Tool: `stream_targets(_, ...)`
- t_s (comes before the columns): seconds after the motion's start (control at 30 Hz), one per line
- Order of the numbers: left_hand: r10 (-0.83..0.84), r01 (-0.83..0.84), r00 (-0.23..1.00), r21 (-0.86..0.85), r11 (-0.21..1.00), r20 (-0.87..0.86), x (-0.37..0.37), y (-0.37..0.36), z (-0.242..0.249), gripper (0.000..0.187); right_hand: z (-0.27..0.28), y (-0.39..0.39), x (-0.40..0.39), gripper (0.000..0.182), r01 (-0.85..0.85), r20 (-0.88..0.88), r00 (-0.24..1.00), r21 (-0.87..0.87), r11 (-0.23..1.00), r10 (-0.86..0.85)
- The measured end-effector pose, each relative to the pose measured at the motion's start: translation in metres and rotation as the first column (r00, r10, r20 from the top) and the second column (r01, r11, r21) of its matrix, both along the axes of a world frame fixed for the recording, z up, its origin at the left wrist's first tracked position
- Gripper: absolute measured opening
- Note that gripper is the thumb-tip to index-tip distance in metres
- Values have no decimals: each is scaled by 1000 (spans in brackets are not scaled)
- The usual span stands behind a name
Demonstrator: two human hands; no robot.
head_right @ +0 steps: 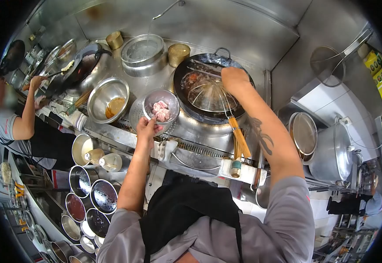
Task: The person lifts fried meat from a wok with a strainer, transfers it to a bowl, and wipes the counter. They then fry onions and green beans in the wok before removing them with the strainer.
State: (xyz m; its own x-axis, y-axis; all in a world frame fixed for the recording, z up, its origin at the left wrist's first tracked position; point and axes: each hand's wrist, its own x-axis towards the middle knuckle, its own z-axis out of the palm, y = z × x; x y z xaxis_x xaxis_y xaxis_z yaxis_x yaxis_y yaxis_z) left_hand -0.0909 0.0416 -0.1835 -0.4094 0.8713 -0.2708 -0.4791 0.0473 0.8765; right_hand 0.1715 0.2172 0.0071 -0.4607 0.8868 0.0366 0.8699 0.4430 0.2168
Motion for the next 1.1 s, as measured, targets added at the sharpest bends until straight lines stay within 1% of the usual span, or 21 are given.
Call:
stream_targets(0.07,12,-12,1000,-6,1000,3,1,2,1,8,30,-22,8,17,-43,-46,998,52,998,46)
stream_targets(0.1,6,-6,1000,31,999,-6,0,6,-3,8,50,-39,13,17,-75,-79,993,82,994,82)
stream_targets(0.13,0,1,1000,69,998,-14,0,8,-4,9,70,-58,19,19,-139,-112,982,96,986,149)
stream_targets(0.17,1,0,1000,71,997,-19,0,9,-1,9,88,-76,25,21,-199,-143,966,112,974,214)
stream_targets(0.2,17,-14,1000,92,996,-23,1,11,3,9,102,-93,30,21,-197,-147,966,117,973,213)
stream_targets(0.23,29,-26,999,114,993,-25,3,12,6,12,114,-109,35,24,-230,-148,958,110,967,245)
stream_targets(0.27,24,-21,999,121,992,-29,4,14,8,12,123,-123,40,26,-261,-147,950,104,960,275)
stream_targets(0.3,14,-8,999,124,992,-48,3,15,9,10,128,-137,44,26,-254,-148,952,111,961,269)
stream_targets(0.33,5,4,998,127,992,-67,3,16,10,9,132,-149,47,28,-259,-149,952,74,963,268)
stream_targets(0.37,-1,10,998,133,991,-70,3,17,11,9,134,-158,49,31,-265,-149,952,36,964,267)
stream_targets(0.4,-16,37,994,185,982,-111,3,18,12,9,134,-164,51,34,-274,-101,956,28,961,276)
stream_targets(0.53,-39,115,973,325,939,-229,17,17,26,9,123,-170,58,35,-283,-92,955,-3,959,281)
stream_targets(0.63,-77,147,977,369,918,-198,33,16,40,9,109,-164,68,34,-295,-107,950,3,955,294)
stream_targets(0.7,-85,153,977,359,921,-198,38,18,41,9,102,-163,72,33,-275,-100,956,5,961,274)
stream_targets(0.77,-103,130,989,274,953,-109,42,23,43,8,93,-162,75,33,-255,-93,963,10,967,255)
stream_targets(0.8,-102,129,989,277,952,-109,44,25,44,8,87,-162,76,32,-245,-71,967,24,969,246)
stream_targets(0.87,-98,85,994,214,973,49,48,30,47,7,77,-159,77,31,-237,-48,970,40,971,239)
stream_targets(1.0,-68,56,995,157,986,72,49,43,44,8,65,-152,78,30,-224,-45,973,38,974,225)
stream_targets(1.07,-56,44,991,94,995,125,48,47,44,12,62,-149,76,30,-223,-42,974,35,974,225)
stream_targets(1.1,-47,36,991,92,995,129,48,49,43,12,60,-147,75,26,-245,-49,968,52,968,247)
